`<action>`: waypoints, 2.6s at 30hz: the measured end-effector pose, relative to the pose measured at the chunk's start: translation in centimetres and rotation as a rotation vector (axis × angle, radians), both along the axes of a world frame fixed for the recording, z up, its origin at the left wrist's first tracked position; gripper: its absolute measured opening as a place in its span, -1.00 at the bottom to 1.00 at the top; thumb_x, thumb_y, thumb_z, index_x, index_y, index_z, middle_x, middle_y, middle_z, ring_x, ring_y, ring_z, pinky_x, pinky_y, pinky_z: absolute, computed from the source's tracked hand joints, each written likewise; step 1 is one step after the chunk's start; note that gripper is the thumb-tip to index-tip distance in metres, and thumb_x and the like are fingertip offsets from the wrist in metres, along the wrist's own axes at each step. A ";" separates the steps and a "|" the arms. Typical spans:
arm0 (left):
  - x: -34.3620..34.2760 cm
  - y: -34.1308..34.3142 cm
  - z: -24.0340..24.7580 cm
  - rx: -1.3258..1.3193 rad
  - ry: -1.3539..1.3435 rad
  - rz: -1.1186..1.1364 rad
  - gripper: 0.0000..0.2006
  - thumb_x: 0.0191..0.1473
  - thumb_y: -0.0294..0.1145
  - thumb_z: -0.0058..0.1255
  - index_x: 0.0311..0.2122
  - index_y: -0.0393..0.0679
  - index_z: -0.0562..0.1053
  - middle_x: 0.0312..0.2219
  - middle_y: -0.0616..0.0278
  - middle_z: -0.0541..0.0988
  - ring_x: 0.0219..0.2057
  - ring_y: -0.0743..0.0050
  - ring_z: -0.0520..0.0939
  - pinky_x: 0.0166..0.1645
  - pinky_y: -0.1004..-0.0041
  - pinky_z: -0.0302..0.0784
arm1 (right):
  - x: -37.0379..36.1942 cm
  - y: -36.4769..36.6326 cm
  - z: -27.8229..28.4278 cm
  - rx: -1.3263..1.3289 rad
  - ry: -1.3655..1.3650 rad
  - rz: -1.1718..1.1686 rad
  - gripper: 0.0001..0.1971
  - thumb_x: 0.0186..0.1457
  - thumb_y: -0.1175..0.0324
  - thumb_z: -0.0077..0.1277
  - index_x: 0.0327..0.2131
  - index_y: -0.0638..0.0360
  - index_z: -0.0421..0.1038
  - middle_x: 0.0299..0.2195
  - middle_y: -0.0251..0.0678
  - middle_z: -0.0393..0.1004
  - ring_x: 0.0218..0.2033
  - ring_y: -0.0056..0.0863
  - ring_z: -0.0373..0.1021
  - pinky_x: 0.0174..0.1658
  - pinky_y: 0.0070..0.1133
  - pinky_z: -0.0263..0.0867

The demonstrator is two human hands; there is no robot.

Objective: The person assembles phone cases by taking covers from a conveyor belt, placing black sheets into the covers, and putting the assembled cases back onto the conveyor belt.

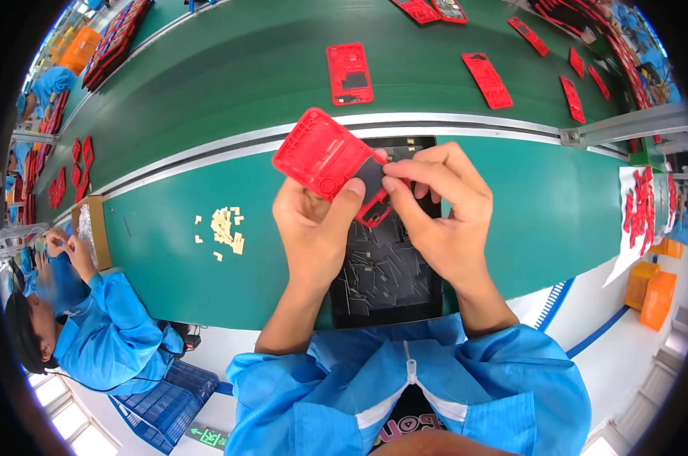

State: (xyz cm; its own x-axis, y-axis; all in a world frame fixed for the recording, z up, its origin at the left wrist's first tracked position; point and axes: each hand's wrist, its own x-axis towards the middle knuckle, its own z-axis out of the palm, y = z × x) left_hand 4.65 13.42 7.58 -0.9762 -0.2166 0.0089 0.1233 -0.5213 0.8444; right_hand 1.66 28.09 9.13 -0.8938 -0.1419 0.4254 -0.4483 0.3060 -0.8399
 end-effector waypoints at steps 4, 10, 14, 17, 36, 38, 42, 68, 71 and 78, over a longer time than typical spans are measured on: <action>0.1 0.0 -0.1 -0.067 -0.044 0.023 -0.77 0.17 -0.68 0.01 -0.05 -0.41 0.45 -0.18 -0.09 0.66 -0.13 0.22 0.70 0.00 0.32 0.65 | 0.4 -0.1 -0.5 0.035 0.102 0.033 -0.77 -0.07 0.67 0.25 -0.28 0.22 0.62 -0.35 -0.35 0.44 -0.50 -0.66 0.33 -0.45 -0.69 0.25; 1.2 0.5 0.9 -0.099 -0.106 0.106 -0.83 0.13 -0.67 0.06 -0.14 -0.40 0.49 -0.24 -0.09 0.68 -0.19 0.22 0.72 -0.05 0.33 0.66 | 1.2 -0.2 -0.2 -0.194 -0.546 0.169 -0.92 0.04 0.59 0.22 -0.36 0.26 0.55 -0.46 -0.52 0.41 -0.54 -0.80 0.19 -0.51 -0.72 0.05; 1.2 0.6 0.8 -0.122 -0.100 0.091 -0.80 0.10 -0.68 0.05 -0.13 -0.39 0.45 -0.27 -0.15 0.67 -0.20 0.08 0.72 -0.05 0.23 0.66 | 1.2 -0.5 -1.5 -0.439 -0.502 0.297 -0.98 0.10 0.58 0.18 -0.38 0.32 0.55 -0.50 -0.50 0.32 -0.54 -0.81 0.11 -0.49 -0.71 -0.01; 1.0 0.8 0.9 -0.118 -0.138 0.097 -0.80 0.10 -0.66 0.04 -0.13 -0.39 0.45 -0.29 -0.15 0.67 -0.20 0.07 0.72 -0.04 0.20 0.65 | 1.3 -0.7 -0.8 -0.455 -0.518 0.253 -0.98 0.08 0.60 0.18 -0.38 0.35 0.55 -0.50 -0.49 0.30 -0.52 -0.79 0.10 -0.48 -0.70 -0.01; 1.3 0.5 -0.7 0.023 0.243 0.031 -0.73 0.15 -0.64 0.07 -0.03 -0.43 0.45 -0.02 -0.20 0.60 -0.04 0.17 0.67 0.06 0.31 0.60 | 0.6 -0.8 1.0 -0.288 -0.221 0.308 -0.90 0.09 0.57 0.17 -0.27 0.29 0.54 -0.42 -0.34 0.47 -0.47 -0.64 0.30 -0.39 -0.65 0.20; 1.3 0.4 -1.0 -0.032 0.317 0.024 -0.70 0.11 -0.65 0.09 -0.03 -0.46 0.46 0.00 -0.24 0.58 -0.03 0.15 0.66 0.05 0.30 0.60 | 0.6 -0.8 1.0 -0.285 -0.165 0.325 -0.89 0.06 0.59 0.16 -0.29 0.31 0.53 -0.42 -0.32 0.47 -0.43 -0.57 0.32 -0.34 -0.62 0.24; 1.2 0.8 -1.0 -0.064 0.349 0.048 -0.69 0.07 -0.68 0.11 -0.04 -0.48 0.47 0.00 -0.27 0.57 -0.02 0.11 0.65 0.05 0.26 0.60 | 0.5 -0.5 0.9 -0.266 -0.151 0.350 -0.90 0.02 0.60 0.14 -0.32 0.31 0.52 -0.44 -0.32 0.46 -0.39 -0.51 0.33 -0.31 -0.58 0.25; 0.1 0.0 0.0 -0.146 -0.060 0.043 -0.77 0.32 -0.43 -0.04 -0.01 -0.32 0.39 -0.18 -0.10 0.63 -0.21 0.30 0.69 -0.30 0.38 0.70 | -16.4 7.7 -6.7 0.923 0.070 -0.512 -0.31 0.02 -0.05 0.26 0.08 0.31 0.46 0.03 -0.01 0.48 0.09 -0.10 0.38 0.06 -0.25 0.38; 0.3 -0.3 -0.1 -0.177 -0.078 0.017 -0.80 0.32 -0.44 -0.05 -0.05 -0.33 0.41 -0.22 -0.07 0.63 -0.28 0.32 0.69 -0.36 0.44 0.67 | -16.7 8.7 -6.6 0.921 -0.037 -0.438 -0.23 -0.01 0.03 0.30 0.18 0.32 0.35 0.05 -0.01 0.48 0.09 -0.10 0.40 0.09 -0.28 0.38; -0.7 -1.1 0.2 -0.079 -0.167 -0.034 -0.58 0.31 -0.30 0.01 0.10 -0.45 0.36 -0.25 -0.07 0.63 -0.37 0.26 0.72 -0.47 0.50 0.61 | -9.1 4.4 1.2 0.466 0.264 0.477 -0.26 -0.19 0.47 0.18 0.20 0.15 0.31 0.07 -0.19 0.48 0.06 -0.13 0.38 0.23 -0.26 0.21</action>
